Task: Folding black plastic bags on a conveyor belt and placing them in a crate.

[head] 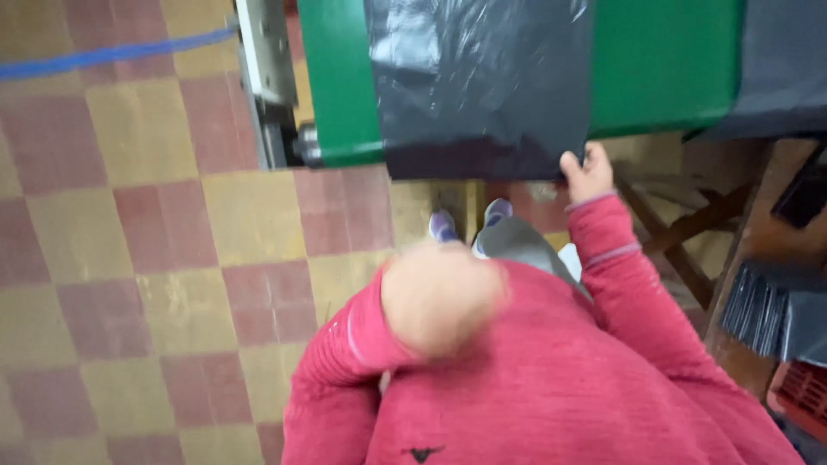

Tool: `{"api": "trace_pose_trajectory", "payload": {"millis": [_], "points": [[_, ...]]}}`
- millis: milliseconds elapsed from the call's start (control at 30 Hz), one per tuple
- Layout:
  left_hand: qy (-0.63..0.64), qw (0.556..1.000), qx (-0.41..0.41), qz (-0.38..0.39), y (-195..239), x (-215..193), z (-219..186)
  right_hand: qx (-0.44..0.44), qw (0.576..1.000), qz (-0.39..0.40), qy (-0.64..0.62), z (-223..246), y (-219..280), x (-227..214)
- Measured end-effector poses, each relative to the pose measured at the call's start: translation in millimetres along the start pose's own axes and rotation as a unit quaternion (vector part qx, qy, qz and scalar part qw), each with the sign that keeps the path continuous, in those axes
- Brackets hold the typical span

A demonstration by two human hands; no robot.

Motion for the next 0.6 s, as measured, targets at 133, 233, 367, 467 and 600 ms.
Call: {"api": "trace_pose_trajectory", "payload": {"millis": [133,233,367,467,600], "points": [[-0.089,0.986,-0.036,-0.138,-58,27,102,-0.044,0.989,0.019,0.143,118,30,67],[-0.135,0.984,-0.029,-0.111,-106,29,171,-0.068,0.984,0.058,0.152,153,42,79],[-0.163,0.980,0.016,-0.110,-103,23,190,-0.107,0.961,0.165,0.194,157,24,58],[-0.265,0.963,-0.046,-0.009,-90,33,190,0.009,0.967,0.235,0.101,118,-28,28],[-0.056,0.992,-0.078,0.079,-82,41,238,0.170,0.922,0.239,-0.251,155,-81,73]]}}
Point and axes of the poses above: each hand's wrist, its own y-axis away from the middle knuckle, its own x-axis out of the palm, z = x × y, the point moved 10 cm from there along -y, towards the middle knuckle, and after that the axes turned 11 degrees about z, right-handed, at the moved point
